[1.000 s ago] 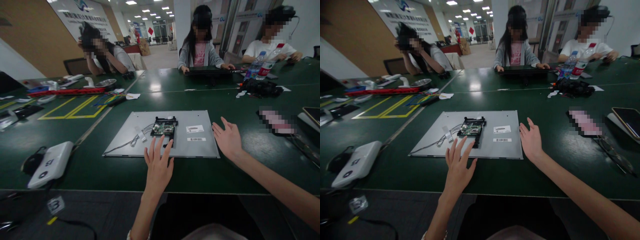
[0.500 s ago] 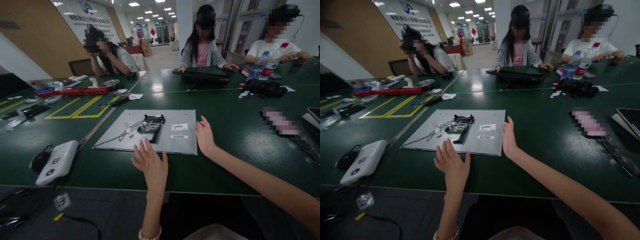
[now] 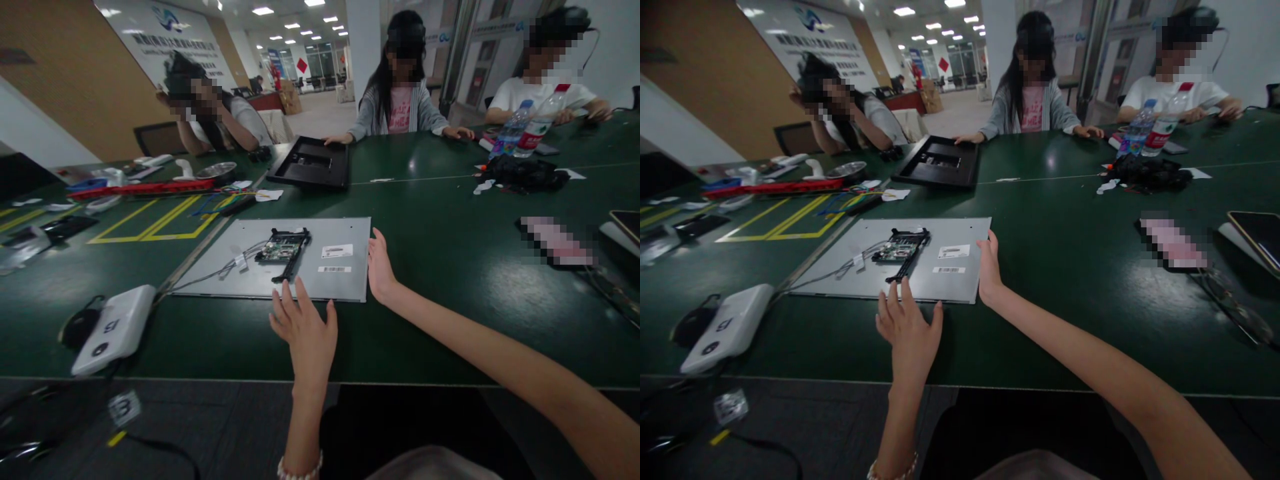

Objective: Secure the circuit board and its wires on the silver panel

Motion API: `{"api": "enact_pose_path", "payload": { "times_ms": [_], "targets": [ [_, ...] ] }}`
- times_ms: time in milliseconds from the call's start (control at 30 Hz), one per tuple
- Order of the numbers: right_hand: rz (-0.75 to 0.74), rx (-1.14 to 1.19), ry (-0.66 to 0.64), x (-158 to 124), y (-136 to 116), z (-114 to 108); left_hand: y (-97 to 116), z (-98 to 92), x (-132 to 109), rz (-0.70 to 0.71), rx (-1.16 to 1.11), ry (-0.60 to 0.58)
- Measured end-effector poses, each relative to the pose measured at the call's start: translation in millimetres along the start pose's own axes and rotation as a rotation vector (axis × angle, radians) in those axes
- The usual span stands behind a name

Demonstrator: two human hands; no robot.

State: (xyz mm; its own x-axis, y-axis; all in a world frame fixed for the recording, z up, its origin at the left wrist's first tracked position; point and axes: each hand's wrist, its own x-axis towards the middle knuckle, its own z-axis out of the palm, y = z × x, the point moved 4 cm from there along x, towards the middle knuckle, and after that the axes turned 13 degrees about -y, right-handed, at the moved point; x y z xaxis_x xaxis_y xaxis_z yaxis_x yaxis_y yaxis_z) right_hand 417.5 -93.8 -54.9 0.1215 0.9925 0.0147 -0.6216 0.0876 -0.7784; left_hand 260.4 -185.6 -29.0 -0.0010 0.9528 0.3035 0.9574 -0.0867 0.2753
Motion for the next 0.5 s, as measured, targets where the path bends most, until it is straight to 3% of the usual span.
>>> {"api": "enact_pose_path", "payload": {
  "times_ms": [67,133,233,300,367,433,500],
  "targets": [
    [0.008,-0.021,0.000,2,-3,1,0,-2.1,2,0.013,-0.128,0.010],
    [0.000,-0.047,-0.001,0,-12,6,3,-4.9,0,0.016,-0.396,0.008],
    [-0.111,-0.150,-0.132,-19,-40,30,18,-1.3,-11,-0.077,-1.107,-0.103],
    [-0.190,-0.216,-0.436,-45,-61,60,42,9.1,-24,-0.195,-1.608,-0.344],
    [-0.226,-0.295,-0.775,-81,-77,89,72,17.3,-38,-0.264,-1.917,-0.668],
    [-0.264,-0.473,-1.056,-118,-84,107,99,20.8,-49,-0.211,-2.028,-1.023],
    [-0.285,-0.707,-1.290,-148,-81,113,116,20.7,-57,-0.033,-1.988,-1.322]
  ]
}}
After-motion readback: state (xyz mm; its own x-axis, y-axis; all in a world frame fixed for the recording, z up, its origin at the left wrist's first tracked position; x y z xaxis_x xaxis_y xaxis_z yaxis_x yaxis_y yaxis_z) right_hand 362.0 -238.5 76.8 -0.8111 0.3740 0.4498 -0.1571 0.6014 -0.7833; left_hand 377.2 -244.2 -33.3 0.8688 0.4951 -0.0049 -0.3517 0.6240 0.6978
